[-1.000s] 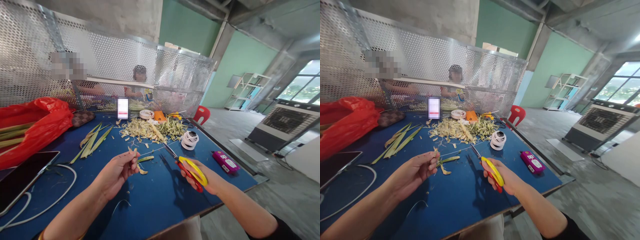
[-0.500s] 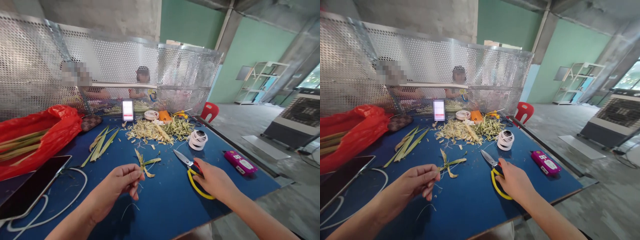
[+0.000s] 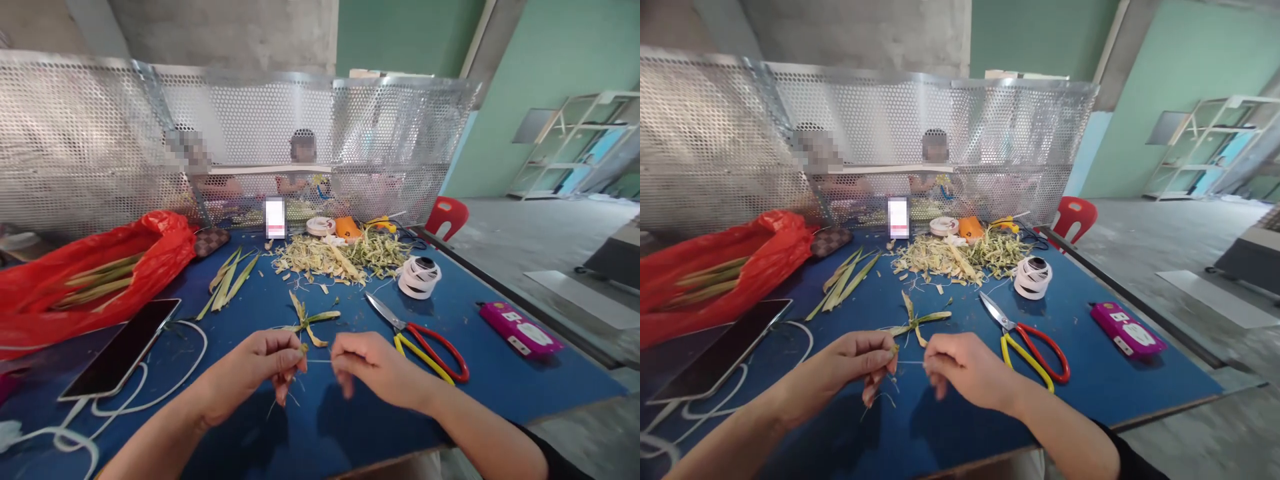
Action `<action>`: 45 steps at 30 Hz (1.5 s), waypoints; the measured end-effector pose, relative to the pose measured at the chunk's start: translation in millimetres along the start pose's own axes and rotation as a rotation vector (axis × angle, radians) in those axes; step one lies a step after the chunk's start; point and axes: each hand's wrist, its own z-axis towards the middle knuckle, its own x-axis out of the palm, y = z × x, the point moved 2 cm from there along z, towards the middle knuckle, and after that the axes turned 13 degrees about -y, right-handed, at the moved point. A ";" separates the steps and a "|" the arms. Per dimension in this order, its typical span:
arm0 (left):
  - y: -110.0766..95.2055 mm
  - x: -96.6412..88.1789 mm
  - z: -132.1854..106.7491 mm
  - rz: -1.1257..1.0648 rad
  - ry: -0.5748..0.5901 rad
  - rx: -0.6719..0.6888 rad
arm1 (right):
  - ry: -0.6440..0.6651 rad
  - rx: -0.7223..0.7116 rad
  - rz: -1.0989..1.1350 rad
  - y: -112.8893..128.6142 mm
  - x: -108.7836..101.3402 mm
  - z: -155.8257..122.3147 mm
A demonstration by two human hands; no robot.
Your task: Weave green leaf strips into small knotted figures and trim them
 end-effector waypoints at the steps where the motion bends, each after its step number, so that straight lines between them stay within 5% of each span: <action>1: 0.8 -3.7 1.1 0.007 -0.013 -0.012 | -0.009 0.084 0.018 -3.8 -5.4 -3.4; 4: 1.2 -14.9 8.8 0.082 -0.139 -0.040 | -0.147 0.117 -0.184 -11.2 -27.6 -10.3; 8: -1.3 -21.0 27.8 0.262 -0.391 0.028 | -0.302 -0.041 -0.915 -16.3 -50.8 -6.3; 11: 3.0 -10.8 45.5 0.266 -0.375 0.063 | -0.228 -0.054 -1.363 -22.4 -56.6 2.7; 14: 9.8 0.8 59.4 0.281 -0.381 0.099 | -0.191 -0.052 -1.477 -24.6 -55.9 13.6; 17: 11.4 2.3 63.3 0.240 -0.441 0.124 | -0.307 -0.184 -1.440 -13.3 -49.6 26.6; 19: 9.0 -3.4 60.5 -0.049 -0.433 0.092 | -0.444 -0.353 -1.317 1.5 -43.3 35.5; 21: 5.6 -11.2 55.4 -0.561 -0.334 -0.018 | -0.601 -0.528 -1.124 16.0 -36.9 42.6; 23: 1.7 -20.4 49.8 -0.731 -0.314 -0.057 | -0.786 -0.659 -0.933 23.8 -31.2 46.2; 26: 0.6 -26.2 43.7 -1.063 -0.315 -0.151 | -0.958 -0.647 -0.658 15.9 -24.5 47.0; 31: 6.8 -10.0 40.8 -1.213 -0.192 -0.301 | -0.736 -0.313 -0.292 -8.6 -16.5 46.0; 36: 13.0 1.6 40.2 -1.191 -0.198 -0.358 | -0.483 -0.132 -0.123 0.5 -5.7 47.9; 45: 14.5 1.7 41.8 -1.030 -0.274 -0.369 | -0.407 0.063 -0.058 3.9 2.6 48.5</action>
